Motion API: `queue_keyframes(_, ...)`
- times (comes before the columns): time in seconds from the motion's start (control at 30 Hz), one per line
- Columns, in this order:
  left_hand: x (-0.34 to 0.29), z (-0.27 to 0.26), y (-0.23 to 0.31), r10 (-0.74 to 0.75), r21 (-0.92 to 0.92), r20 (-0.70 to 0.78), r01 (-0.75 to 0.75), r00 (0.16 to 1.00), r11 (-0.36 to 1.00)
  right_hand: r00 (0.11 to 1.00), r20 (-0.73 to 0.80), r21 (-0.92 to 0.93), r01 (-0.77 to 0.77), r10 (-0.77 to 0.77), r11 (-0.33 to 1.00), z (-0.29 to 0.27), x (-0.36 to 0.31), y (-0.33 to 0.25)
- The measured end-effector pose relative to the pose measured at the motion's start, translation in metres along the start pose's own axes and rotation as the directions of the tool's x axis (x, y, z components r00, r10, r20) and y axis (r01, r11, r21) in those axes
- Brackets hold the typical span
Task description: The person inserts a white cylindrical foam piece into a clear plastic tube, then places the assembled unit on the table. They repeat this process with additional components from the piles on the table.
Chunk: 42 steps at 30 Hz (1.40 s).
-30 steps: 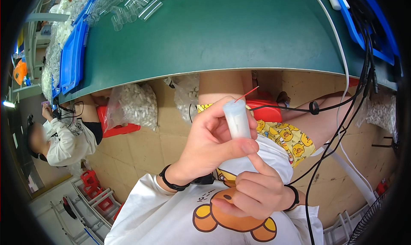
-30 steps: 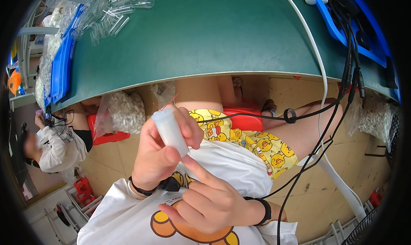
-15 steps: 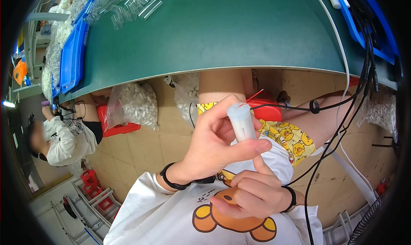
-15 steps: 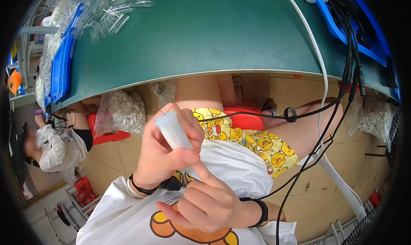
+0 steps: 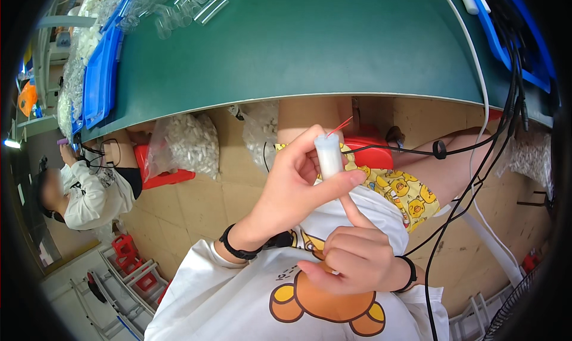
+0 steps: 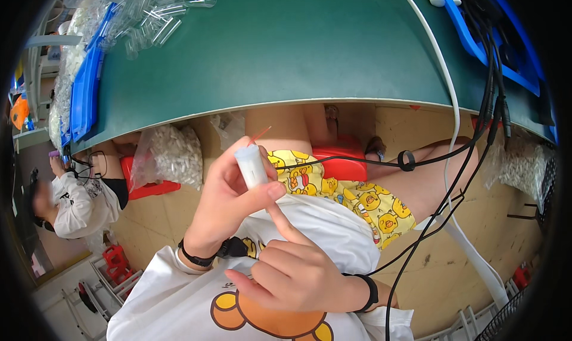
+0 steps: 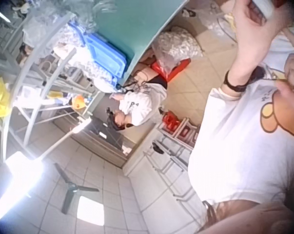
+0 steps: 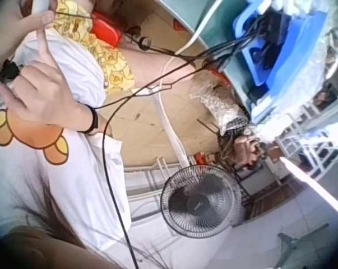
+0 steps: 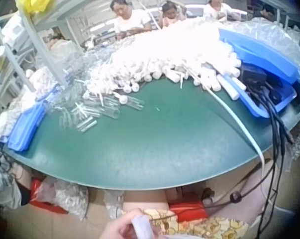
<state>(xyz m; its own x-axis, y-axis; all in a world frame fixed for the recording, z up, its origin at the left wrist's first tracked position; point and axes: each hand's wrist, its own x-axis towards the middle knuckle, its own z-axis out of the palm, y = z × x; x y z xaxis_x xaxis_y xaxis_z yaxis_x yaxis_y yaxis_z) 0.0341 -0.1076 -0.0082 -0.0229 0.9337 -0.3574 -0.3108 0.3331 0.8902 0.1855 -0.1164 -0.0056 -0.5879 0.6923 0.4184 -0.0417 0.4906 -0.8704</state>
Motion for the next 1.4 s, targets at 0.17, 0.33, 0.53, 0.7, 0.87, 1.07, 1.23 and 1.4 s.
queue_keyframes(0.17, -0.001, -0.009, -0.006, -0.097, -0.005, -0.098, 0.097, 0.99, 0.995, 0.98, 0.194, -0.116, 0.062, -0.038, 0.991, 0.006, 0.001, 0.007)
queue_keyframes(0.33, -0.004, -0.057, -0.032, -0.214, 0.158, -0.188, 0.245, 0.959, 0.957, 0.985, 0.171, -0.123, 0.05, -0.029, 0.991, 0.004, 0.005, 0.007)
queue_keyframes(0.53, 0.014, -0.15, -0.105, -0.179, 0.315, -0.398, 0.317, 0.9, 0.895, 0.994, 0.11, -0.214, 0.042, -0.018, 0.976, 0.008, 0.005, 0.011)
queue_keyframes(0.7, 0.049, -0.187, -0.148, -0.181, 0.252, -0.517, 0.35, 0.837, 0.902, 0.991, 0.132, -0.269, 0.07, -0.035, 0.961, 0.011, 0.005, 0.016)
queue_keyframes(0.87, 0.082, -0.234, -0.221, 0.016, 0.806, -0.364, 0.306, 0.931, 0.507, 0.987, 0.159, -0.318, 0.035, 0.017, 0.947, 0.011, 0.004, 0.017)
queue_keyframes(1.07, 0.075, -0.238, -0.239, -0.074, 0.91, -0.406, 0.41, 0.911, 0.065, 0.984, 0.174, -0.348, 0.021, 0.042, 0.937, 0.012, 0.003, 0.019)
queue_keyframes(1.23, 0.05, -0.244, -0.238, 0.235, 0.916, -0.383, 0.335, 0.893, 0.221, 0.974, 0.218, -0.369, 0.031, 0.055, 0.929, 0.016, 0.001, 0.024)
queue_keyframes(1.4, 0.028, -0.239, -0.223, 0.43, 0.906, -0.417, 0.331, 0.8, 0.264, 0.959, 0.275, -0.39, 0.053, 0.061, 0.919, 0.016, 0.005, 0.025)
